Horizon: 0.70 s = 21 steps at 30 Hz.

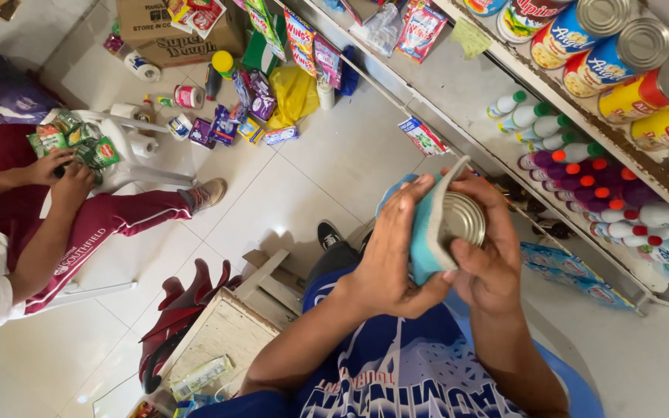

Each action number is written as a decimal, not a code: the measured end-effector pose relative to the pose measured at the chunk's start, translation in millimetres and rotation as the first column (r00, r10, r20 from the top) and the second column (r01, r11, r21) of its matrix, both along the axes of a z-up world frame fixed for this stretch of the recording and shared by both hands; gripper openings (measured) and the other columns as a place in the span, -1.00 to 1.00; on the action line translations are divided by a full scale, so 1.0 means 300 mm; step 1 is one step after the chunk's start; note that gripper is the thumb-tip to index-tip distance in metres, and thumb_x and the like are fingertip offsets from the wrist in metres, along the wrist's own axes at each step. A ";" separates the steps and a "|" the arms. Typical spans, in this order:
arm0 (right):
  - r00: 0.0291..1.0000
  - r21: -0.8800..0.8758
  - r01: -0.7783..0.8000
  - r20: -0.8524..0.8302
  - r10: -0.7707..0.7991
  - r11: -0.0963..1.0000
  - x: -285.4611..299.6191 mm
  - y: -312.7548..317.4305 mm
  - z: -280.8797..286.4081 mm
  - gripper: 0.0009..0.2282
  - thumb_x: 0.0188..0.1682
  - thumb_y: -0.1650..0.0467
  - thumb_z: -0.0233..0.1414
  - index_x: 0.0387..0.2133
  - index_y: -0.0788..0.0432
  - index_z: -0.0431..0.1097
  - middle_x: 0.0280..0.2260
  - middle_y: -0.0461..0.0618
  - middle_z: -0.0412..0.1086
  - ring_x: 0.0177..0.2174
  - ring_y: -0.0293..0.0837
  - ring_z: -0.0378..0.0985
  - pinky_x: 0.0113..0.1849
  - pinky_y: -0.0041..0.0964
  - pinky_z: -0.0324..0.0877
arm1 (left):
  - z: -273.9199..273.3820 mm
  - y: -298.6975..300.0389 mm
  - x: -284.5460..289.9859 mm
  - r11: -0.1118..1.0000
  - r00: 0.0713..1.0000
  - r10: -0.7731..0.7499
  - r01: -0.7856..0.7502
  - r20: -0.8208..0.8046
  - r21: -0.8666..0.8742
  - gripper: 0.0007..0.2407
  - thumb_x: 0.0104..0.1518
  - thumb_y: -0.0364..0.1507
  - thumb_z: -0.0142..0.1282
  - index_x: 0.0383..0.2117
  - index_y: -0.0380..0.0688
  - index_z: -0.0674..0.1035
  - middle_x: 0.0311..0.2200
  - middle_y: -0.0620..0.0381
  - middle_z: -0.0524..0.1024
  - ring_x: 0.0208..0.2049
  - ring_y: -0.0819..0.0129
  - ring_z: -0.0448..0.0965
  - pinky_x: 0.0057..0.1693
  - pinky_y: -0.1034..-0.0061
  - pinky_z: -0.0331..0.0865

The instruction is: Wiping canned food with a cloth and placing them on a grocery store shelf.

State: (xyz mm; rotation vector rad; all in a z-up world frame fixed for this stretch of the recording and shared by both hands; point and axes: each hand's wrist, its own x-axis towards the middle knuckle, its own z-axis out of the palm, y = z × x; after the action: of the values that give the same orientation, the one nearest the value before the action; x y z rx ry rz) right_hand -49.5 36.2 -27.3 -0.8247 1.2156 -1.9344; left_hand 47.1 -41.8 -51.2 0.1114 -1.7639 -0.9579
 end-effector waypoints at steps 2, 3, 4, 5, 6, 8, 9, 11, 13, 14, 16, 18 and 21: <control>0.998 0.011 0.014 0.066 -0.014 1.000 -0.027 0.022 -0.033 -0.41 -0.21 0.33 0.11 0.10 0.34 0.12 0.10 0.28 0.17 0.11 0.09 0.32 0.23 0.04 0.19 | -0.004 -0.013 -0.005 1.000 1.000 -0.020 0.020 0.007 0.000 -0.20 0.16 -0.32 0.22 0.37 -0.55 -0.04 0.27 -0.49 0.23 0.33 -0.41 0.28 0.43 -0.14 0.12; 0.991 0.025 0.028 0.132 -0.032 0.999 -0.042 0.034 -0.049 -0.38 -0.27 0.34 0.16 0.07 0.33 0.09 0.05 0.23 0.21 0.05 0.05 0.37 0.18 -0.04 0.28 | -0.006 -0.019 -0.008 0.999 0.999 -0.043 0.043 0.014 0.001 -0.16 0.09 -0.34 0.33 0.35 -0.59 -0.02 0.25 -0.48 0.27 0.32 -0.37 0.32 0.44 -0.09 0.14; 0.991 0.025 0.029 0.131 -0.032 0.999 -0.047 0.044 -0.055 -0.38 -0.27 0.34 0.16 0.07 0.33 0.09 0.05 0.23 0.21 0.05 0.05 0.37 0.18 -0.04 0.28 | 0.005 -0.013 -0.010 0.999 0.999 -0.043 0.043 0.013 0.001 -0.16 0.09 -0.34 0.33 0.35 -0.59 -0.02 0.25 -0.48 0.27 0.32 -0.37 0.32 0.44 -0.09 0.14; 0.995 0.026 0.034 0.092 -0.036 0.999 -0.051 0.054 -0.062 -0.38 -0.27 0.32 0.18 0.05 0.32 0.10 0.06 0.25 0.21 0.06 0.04 0.38 0.17 -0.06 0.29 | 0.017 -0.009 -0.011 0.998 0.999 -0.035 0.034 0.025 0.056 -0.22 0.07 -0.34 0.36 0.31 -0.58 0.12 0.22 -0.40 0.34 0.26 -0.32 0.39 0.39 -0.06 0.23; 0.998 0.027 0.038 0.053 -0.040 0.999 -0.056 0.064 -0.069 -0.38 -0.27 0.29 0.21 0.03 0.31 0.11 0.07 0.27 0.22 0.07 0.03 0.38 0.15 -0.08 0.30 | 0.027 -0.004 -0.013 0.994 0.999 -0.028 0.023 0.038 0.111 -0.27 0.05 -0.33 0.39 0.27 -0.56 0.26 0.18 -0.33 0.41 0.20 -0.27 0.47 0.34 -0.02 0.32; 0.995 0.011 0.048 0.090 -0.049 0.999 -0.033 0.070 -0.045 -0.37 -0.26 0.27 0.24 0.04 0.31 0.14 0.10 0.26 0.23 0.09 0.01 0.38 0.16 -0.09 0.30 | 0.006 -0.002 -0.021 0.983 0.998 -0.061 0.059 0.007 0.175 -0.27 -0.02 -0.29 0.44 0.23 -0.50 0.33 0.15 -0.26 0.44 0.18 -0.21 0.50 0.31 -0.03 0.36; 0.990 -0.005 0.054 0.128 -0.053 0.999 -0.023 0.072 -0.034 -0.35 -0.25 0.24 0.27 0.05 0.31 0.17 0.12 0.24 0.24 0.10 -0.01 0.39 0.17 -0.10 0.30 | -0.005 -0.002 -0.026 0.967 0.996 -0.089 0.092 -0.025 0.236 -0.26 -0.09 -0.24 0.49 0.19 -0.44 0.40 0.12 -0.19 0.48 0.16 -0.16 0.52 0.28 -0.04 0.39; 0.991 0.017 0.052 0.124 -0.054 0.998 -0.025 0.090 -0.037 -0.37 -0.19 0.25 0.22 0.08 0.34 0.17 0.13 0.28 0.25 0.10 0.02 0.39 0.14 -0.08 0.32 | -0.016 0.005 -0.038 0.964 0.995 -0.087 0.097 -0.053 0.248 -0.28 -0.13 -0.25 0.51 0.15 -0.45 0.43 0.07 -0.17 0.51 0.11 -0.15 0.55 0.25 -0.02 0.42; 0.991 0.041 0.048 0.123 -0.053 0.998 -0.028 0.107 -0.035 -0.39 -0.14 0.25 0.17 0.11 0.37 0.17 0.14 0.32 0.27 0.11 0.05 0.39 0.11 -0.07 0.33 | -0.022 0.014 -0.049 0.960 0.993 -0.083 0.100 -0.079 0.261 -0.29 -0.17 -0.26 0.54 0.10 -0.46 0.46 0.03 -0.16 0.53 0.06 -0.14 0.58 0.22 -0.01 0.44; 0.997 0.084 0.037 0.070 -0.043 0.996 -0.030 0.114 -0.031 -0.37 -0.13 0.26 0.17 0.15 0.37 0.13 0.14 0.30 0.25 0.09 0.03 0.37 0.10 -0.08 0.33 | -0.023 0.017 -0.055 0.966 0.995 -0.054 0.073 -0.082 0.247 -0.31 -0.18 -0.28 0.55 0.07 -0.47 0.47 0.00 -0.17 0.55 0.04 -0.14 0.60 0.21 0.00 0.46; 0.999 0.119 0.034 0.011 -0.036 0.992 -0.048 0.134 -0.045 -0.35 -0.12 0.26 0.17 0.18 0.37 0.10 0.14 0.28 0.23 0.08 0.01 0.36 0.09 -0.09 0.32 | -0.021 0.023 -0.065 0.973 0.995 -0.032 0.052 -0.094 0.224 -0.33 -0.18 -0.30 0.55 0.04 -0.48 0.48 -0.03 -0.18 0.56 0.01 -0.15 0.61 0.19 0.01 0.48; 0.997 0.176 0.060 0.046 -0.069 0.983 -0.074 0.174 -0.079 -0.41 -0.17 0.38 0.21 0.12 0.43 0.22 -0.02 0.21 0.34 0.00 -0.02 0.44 0.00 -0.14 0.42 | -0.020 0.045 -0.070 0.976 0.998 -0.052 0.058 -0.037 0.208 -0.30 -0.08 -0.32 0.50 0.16 -0.48 0.38 0.02 -0.20 0.52 0.06 -0.15 0.56 0.22 0.00 0.42; 0.990 0.190 0.115 0.057 -0.128 0.975 -0.104 0.196 -0.082 -0.40 -0.23 0.40 0.23 0.10 0.46 0.24 -0.06 0.22 0.35 -0.06 -0.03 0.46 0.00 -0.17 0.44 | -0.028 0.061 -0.084 0.993 0.997 -0.067 0.064 0.028 0.099 -0.21 -0.02 -0.34 0.47 0.29 -0.49 0.22 0.11 -0.29 0.45 0.11 -0.23 0.51 0.25 -0.08 0.39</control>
State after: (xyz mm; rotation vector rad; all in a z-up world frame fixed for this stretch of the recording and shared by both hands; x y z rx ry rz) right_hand -80.7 95.0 -51.8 -0.5940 1.4092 -1.8924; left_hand 21.9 -23.4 -59.6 0.1328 -1.7582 -1.0961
